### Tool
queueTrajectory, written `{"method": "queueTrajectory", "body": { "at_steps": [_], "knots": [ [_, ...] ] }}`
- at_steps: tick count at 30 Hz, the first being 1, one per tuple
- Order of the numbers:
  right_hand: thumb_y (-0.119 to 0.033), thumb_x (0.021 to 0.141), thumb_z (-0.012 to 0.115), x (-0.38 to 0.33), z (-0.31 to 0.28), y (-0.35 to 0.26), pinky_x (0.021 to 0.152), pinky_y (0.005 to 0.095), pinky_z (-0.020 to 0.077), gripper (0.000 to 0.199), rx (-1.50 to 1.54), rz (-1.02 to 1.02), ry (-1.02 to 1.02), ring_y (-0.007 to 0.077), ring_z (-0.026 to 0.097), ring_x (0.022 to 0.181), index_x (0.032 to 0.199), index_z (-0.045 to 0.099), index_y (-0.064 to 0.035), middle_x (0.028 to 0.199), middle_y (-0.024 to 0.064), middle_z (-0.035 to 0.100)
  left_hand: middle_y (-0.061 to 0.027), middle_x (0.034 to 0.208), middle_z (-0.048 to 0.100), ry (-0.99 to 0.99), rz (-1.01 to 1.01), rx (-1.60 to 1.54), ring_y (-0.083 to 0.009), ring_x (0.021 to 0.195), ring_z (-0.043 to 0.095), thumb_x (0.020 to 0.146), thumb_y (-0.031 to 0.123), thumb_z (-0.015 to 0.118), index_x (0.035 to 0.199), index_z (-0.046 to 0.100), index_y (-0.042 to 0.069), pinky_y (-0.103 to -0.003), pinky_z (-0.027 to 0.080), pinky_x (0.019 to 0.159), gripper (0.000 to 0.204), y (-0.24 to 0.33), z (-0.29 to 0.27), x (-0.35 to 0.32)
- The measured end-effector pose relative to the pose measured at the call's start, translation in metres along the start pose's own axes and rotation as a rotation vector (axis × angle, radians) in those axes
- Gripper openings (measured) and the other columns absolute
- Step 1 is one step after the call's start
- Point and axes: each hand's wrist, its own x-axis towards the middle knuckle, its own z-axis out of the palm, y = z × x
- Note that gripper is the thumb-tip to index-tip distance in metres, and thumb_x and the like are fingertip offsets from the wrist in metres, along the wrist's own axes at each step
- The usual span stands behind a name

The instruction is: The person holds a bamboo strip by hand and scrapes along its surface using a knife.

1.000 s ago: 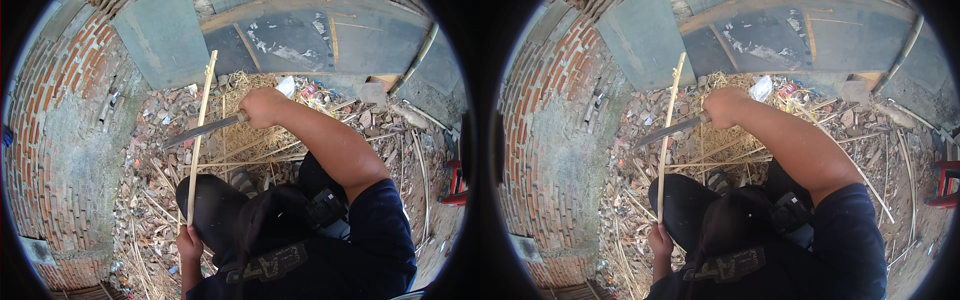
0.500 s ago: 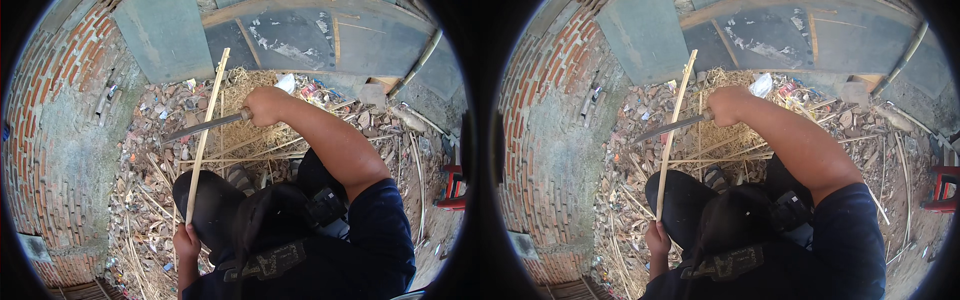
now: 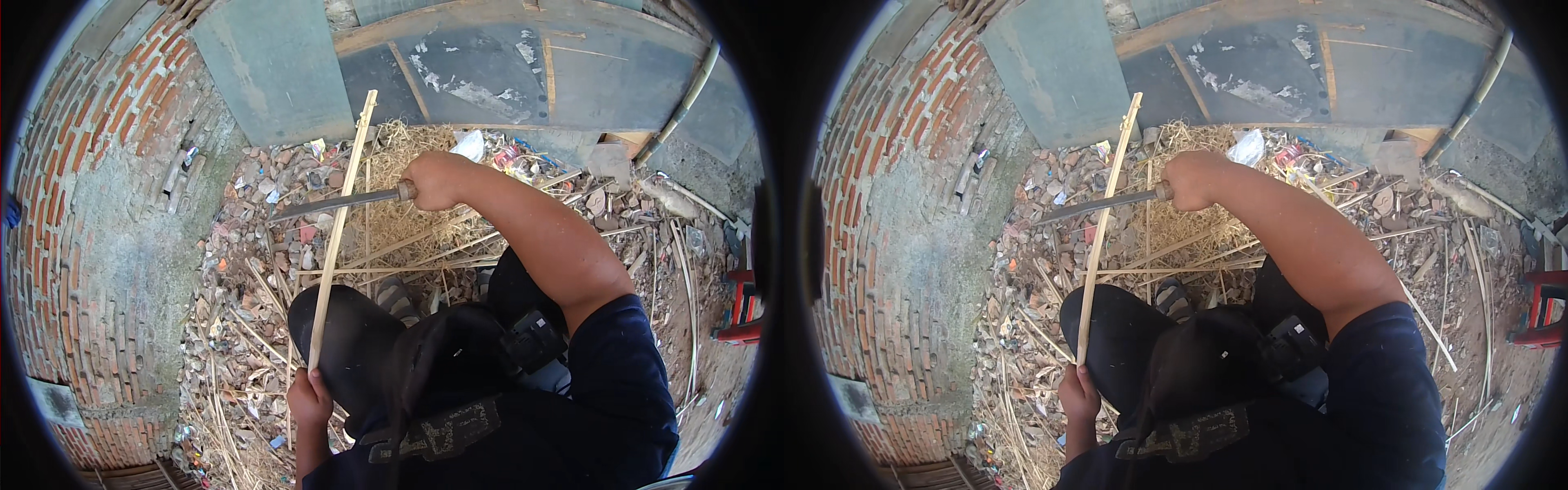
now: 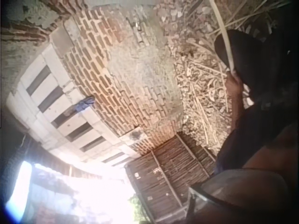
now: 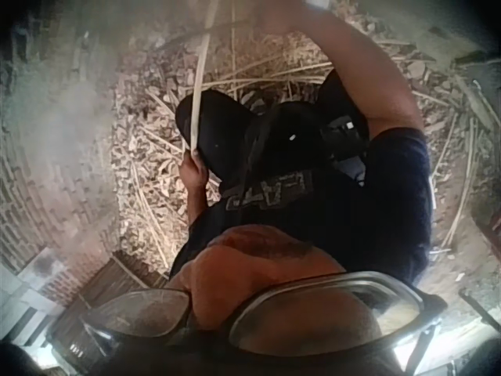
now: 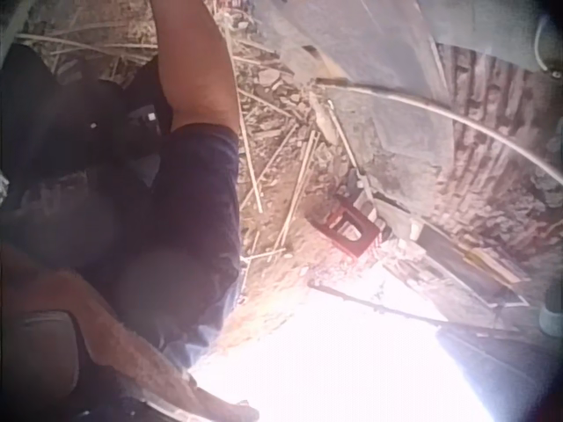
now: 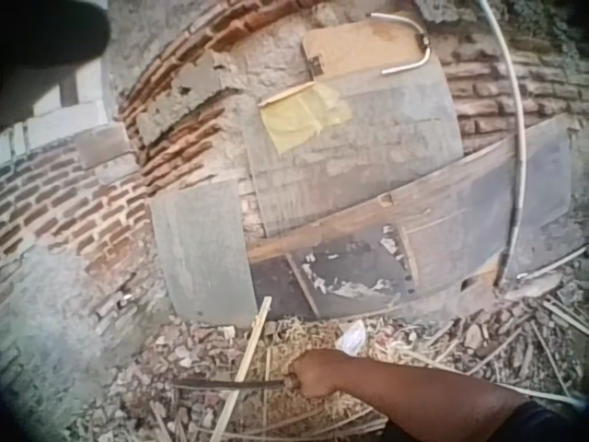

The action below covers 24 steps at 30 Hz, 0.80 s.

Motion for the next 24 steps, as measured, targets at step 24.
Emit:
{"method": "queueTrajectory", "body": {
  "at_steps": [24],
  "knots": [
    [-0.015, 0.074, 0.063, -0.004, -0.002, -0.008, 0.080, 0.0490, 0.0542, 0.023, -0.017, -0.026, -0.030, 0.0365, 0.068, 0.090, 0.094, 0.072, -0.0069, 0.089, 0.0174, 0.071, -0.0256, 0.063, 0.054, -0.017, -0.011, 0.014, -0.0504, 0.062, 0.056, 0.104, 0.032, 0.040, 0.081, 0.049, 0.001, -0.055, 0.040, 0.055, 0.040, 0.002, 0.004, 0.008]
  ]
}}
